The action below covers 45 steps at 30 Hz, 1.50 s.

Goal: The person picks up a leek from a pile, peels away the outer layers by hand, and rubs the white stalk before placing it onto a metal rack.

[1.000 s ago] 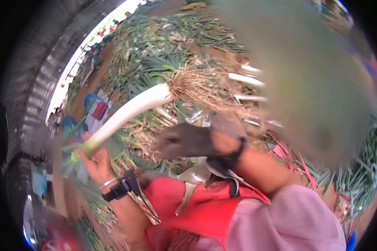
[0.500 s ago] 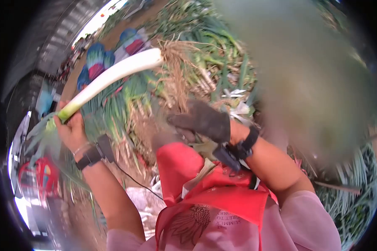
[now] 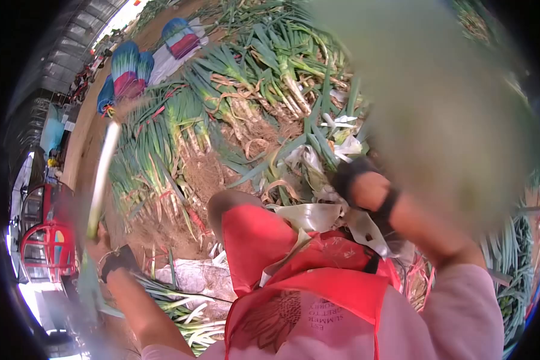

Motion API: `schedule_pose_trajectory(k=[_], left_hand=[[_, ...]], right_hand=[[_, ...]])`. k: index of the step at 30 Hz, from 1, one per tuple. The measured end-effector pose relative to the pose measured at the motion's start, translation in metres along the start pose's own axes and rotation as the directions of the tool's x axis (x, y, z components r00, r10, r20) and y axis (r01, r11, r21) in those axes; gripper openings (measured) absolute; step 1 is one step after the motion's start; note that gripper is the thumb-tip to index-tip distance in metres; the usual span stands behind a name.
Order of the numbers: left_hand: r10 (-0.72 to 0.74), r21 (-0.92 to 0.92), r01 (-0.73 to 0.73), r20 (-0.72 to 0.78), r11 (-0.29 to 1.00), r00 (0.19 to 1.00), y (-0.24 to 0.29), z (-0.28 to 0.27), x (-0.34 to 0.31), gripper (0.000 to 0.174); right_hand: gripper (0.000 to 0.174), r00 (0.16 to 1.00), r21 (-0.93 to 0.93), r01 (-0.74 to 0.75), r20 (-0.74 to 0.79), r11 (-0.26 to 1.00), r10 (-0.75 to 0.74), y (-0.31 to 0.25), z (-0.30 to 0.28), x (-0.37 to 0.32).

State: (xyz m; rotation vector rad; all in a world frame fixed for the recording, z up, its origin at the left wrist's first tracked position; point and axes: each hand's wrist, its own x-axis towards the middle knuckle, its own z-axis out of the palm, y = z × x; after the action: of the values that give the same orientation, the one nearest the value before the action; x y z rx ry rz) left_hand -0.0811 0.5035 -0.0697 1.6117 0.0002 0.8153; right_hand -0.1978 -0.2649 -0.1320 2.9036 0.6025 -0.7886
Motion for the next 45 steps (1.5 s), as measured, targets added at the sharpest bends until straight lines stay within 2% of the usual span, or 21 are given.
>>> schedule_pose_trajectory(k=[1, 2, 4, 5, 6, 7, 9, 11, 12, 13, 16, 17, 19, 21, 24, 25, 27, 31, 38, 42, 45], left_hand=[[-0.277, -0.394, 0.205, -0.135, 0.896, 0.951, 0.038, 0.072, -0.023, 0.054], [-0.526, -0.76, 0.166, -0.258, 0.628, 0.81, 0.081, 0.15, -0.049, 0.056], [-0.457, -0.783, 0.235, -0.07, 0.576, 0.887, 0.055, 0.178, -0.048, 0.055], [-0.361, -0.788, 0.302, 0.109, 0.537, 0.926, 0.04, 0.192, -0.05, 0.055], [-0.297, -0.832, 0.407, 0.308, 0.377, 0.904, 0.027, 0.214, -0.051, 0.054], [-0.265, -0.841, 0.479, 0.416, 0.253, 0.87, 0.042, 0.255, -0.067, 0.052], [-0.266, -0.816, 0.575, 0.544, 0.053, 0.796, 0.108, 0.353, -0.124, 0.049], [-0.078, -0.683, 0.721, 0.73, -0.118, 0.679, 0.146, 0.429, -0.167, 0.044], [-0.16, -0.694, 0.72, 0.709, 0.011, 0.687, 0.172, 0.462, -0.19, 0.045], [-0.227, -0.675, 0.727, 0.693, 0.128, 0.684, 0.198, 0.494, -0.213, 0.045], [-0.052, -0.459, 0.859, 0.875, 0.226, 0.482, 0.27, 0.558, -0.284, 0.043], [-0.022, -0.416, 0.888, 0.904, 0.197, 0.428, 0.295, 0.571, -0.304, 0.043], [0.172, -0.377, 0.777, 0.926, 0.504, 0.337, 0.332, 0.58, -0.331, 0.043], [0.292, -0.299, 0.617, 0.949, 0.728, 0.116, 0.341, 0.57, -0.349, 0.05], [0.246, -0.244, 0.372, 0.968, 0.895, 0.044, 0.303, 0.556, -0.35, 0.043], [0.169, -0.181, 0.202, 0.983, 0.963, 0.072, 0.29, 0.551, -0.35, 0.038], [-0.015, -0.006, 0.188, 0.994, 0.982, 0.109, 0.256, 0.546, -0.331, 0.036], [-0.089, 0.127, -0.128, 0.958, 0.984, 0.272, 0.177, 0.513, -0.273, 0.034], [-0.522, 0.421, 0.311, 0.72, 0.852, 0.457, 0.06, 0.448, -0.187, 0.03], [-0.719, 0.494, 0.53, 0.552, 0.69, 0.422, -0.026, 0.426, -0.176, 0.027], [-0.742, 0.495, 0.601, 0.614, 0.627, 0.269, -0.133, 0.416, -0.173, 0.025]], right_hand=[[0.063, 0.986, 0.208, 0.106, -0.147, 0.972, -0.076, -0.004, -0.011, 0.013], [0.062, 0.758, 0.347, 0.502, -0.618, 0.793, -0.21, -0.011, -0.013, 0.032], [0.065, 0.941, 0.949, 0.296, -0.27, 0.112, -0.202, -0.03, -0.081, 0.005], [0.065, 0.944, 0.948, 0.296, -0.272, 0.114, -0.184, -0.037, -0.09, 0.016], [0.067, 0.962, 0.662, 0.272, -0.174, 0.698, -0.209, -0.039, -0.094, 0.031], [0.068, 0.985, 0.086, 0.162, -0.069, 0.983, -0.157, -0.04, -0.094, 0.04], [0.069, 0.73, 0.418, 0.514, -0.671, 0.749, -0.126, -0.039, -0.084, 0.048], [0.063, 0.614, 0.633, 0.653, -0.764, 0.416, 0.199, -0.049, -0.109, 0.021], [0.061, 0.491, 0.587, 0.76, -0.8, 0.281, 0.344, -0.052, -0.121, 0.012], [0.059, 0.241, 0.403, 0.87, -0.85, 0.283, 0.468, -0.045, -0.128, 0.009], [0.054, -0.124, 0.295, 0.773, -0.798, 0.561, 0.59, 0.001, -0.125, -0.05], [0.054, -0.215, 0.289, 0.725, -0.767, 0.625, 0.605, 0.02, -0.12, -0.079], [0.053, -0.337, 0.325, 0.592, -0.731, 0.737, 0.593, 0.051, -0.108, -0.146], [0.052, -0.383, 0.401, 0.4, -0.744, 0.824, 0.548, 0.071, -0.097, -0.227], [0.051, -0.354, 0.537, 0.032, -0.783, 0.843, 0.511, 0.094, -0.088, -0.339], [0.05, -0.324, 0.579, -0.089, -0.786, 0.81, 0.526, 0.105, -0.085, -0.373], [0.05, -0.22, 0.657, -0.314, -0.753, 0.686, 0.62, 0.137, -0.071, -0.429], [0.048, 0.026, 0.693, -0.522, -0.57, 0.498, 0.821, 0.227, -0.008, -0.449], [0.046, 0.283, 0.763, -0.462, -0.357, 0.453, 0.89, 0.333, 0.082, -0.32], [0.044, 0.3, 0.786, -0.429, -0.34, 0.444, 0.891, 0.344, 0.081, -0.229], [0.044, 0.344, 0.78, -0.388, -0.373, 0.492, 0.862, 0.335, 0.031, -0.169]])
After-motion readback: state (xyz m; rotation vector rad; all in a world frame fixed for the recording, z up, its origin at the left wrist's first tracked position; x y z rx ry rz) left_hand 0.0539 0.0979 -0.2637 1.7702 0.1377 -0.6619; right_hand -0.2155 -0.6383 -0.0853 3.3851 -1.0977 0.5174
